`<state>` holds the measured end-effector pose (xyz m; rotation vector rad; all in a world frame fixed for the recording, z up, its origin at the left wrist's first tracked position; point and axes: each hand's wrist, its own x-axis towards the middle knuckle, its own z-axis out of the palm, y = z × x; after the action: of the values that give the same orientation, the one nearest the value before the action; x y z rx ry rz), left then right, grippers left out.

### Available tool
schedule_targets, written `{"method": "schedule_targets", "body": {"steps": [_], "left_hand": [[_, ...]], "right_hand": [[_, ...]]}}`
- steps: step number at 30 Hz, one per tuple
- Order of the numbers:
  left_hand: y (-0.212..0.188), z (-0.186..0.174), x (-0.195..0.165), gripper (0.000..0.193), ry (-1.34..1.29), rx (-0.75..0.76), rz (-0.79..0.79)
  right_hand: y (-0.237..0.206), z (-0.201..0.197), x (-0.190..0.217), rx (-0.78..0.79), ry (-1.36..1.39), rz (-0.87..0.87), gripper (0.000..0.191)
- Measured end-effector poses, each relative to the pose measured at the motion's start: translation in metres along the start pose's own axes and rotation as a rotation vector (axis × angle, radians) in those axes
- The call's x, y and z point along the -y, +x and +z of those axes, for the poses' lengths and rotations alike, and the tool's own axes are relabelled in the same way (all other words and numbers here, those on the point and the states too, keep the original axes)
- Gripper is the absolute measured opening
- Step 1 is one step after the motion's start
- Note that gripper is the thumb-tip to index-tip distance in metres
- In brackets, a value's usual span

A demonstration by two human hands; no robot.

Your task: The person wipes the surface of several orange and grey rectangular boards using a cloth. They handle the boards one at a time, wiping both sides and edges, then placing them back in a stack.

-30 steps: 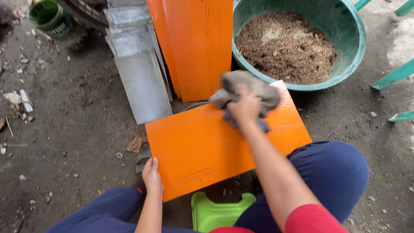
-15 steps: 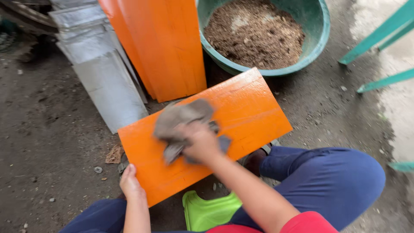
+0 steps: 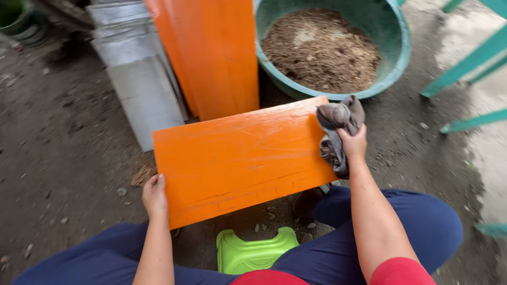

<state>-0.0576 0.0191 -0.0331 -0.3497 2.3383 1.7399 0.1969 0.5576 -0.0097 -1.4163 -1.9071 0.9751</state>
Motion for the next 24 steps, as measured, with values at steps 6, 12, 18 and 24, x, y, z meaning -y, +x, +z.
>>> {"method": "schedule_targets", "body": {"steps": [6, 12, 18, 24], "left_hand": [[-0.048, -0.029, 0.020, 0.075, 0.303, -0.070, -0.195], [-0.050, -0.018, 0.027, 0.053, -0.236, -0.136, -0.254], [-0.028, 0.013, 0.024, 0.051, -0.348, -0.194, -0.154], [-0.012, 0.011, 0.030, 0.021, -0.882, -0.092, -0.232]], "right_hand": [[-0.008, 0.031, 0.026, 0.021, 0.144, -0.012, 0.080], [-0.029, 0.056, 0.090, 0.000, 0.112, -0.445, 0.079], [-0.239, 0.125, 0.176, 0.362, -0.073, -0.854, 0.066], [-0.348, 0.132, 0.208, 0.713, -0.271, -0.895, 0.085]]}}
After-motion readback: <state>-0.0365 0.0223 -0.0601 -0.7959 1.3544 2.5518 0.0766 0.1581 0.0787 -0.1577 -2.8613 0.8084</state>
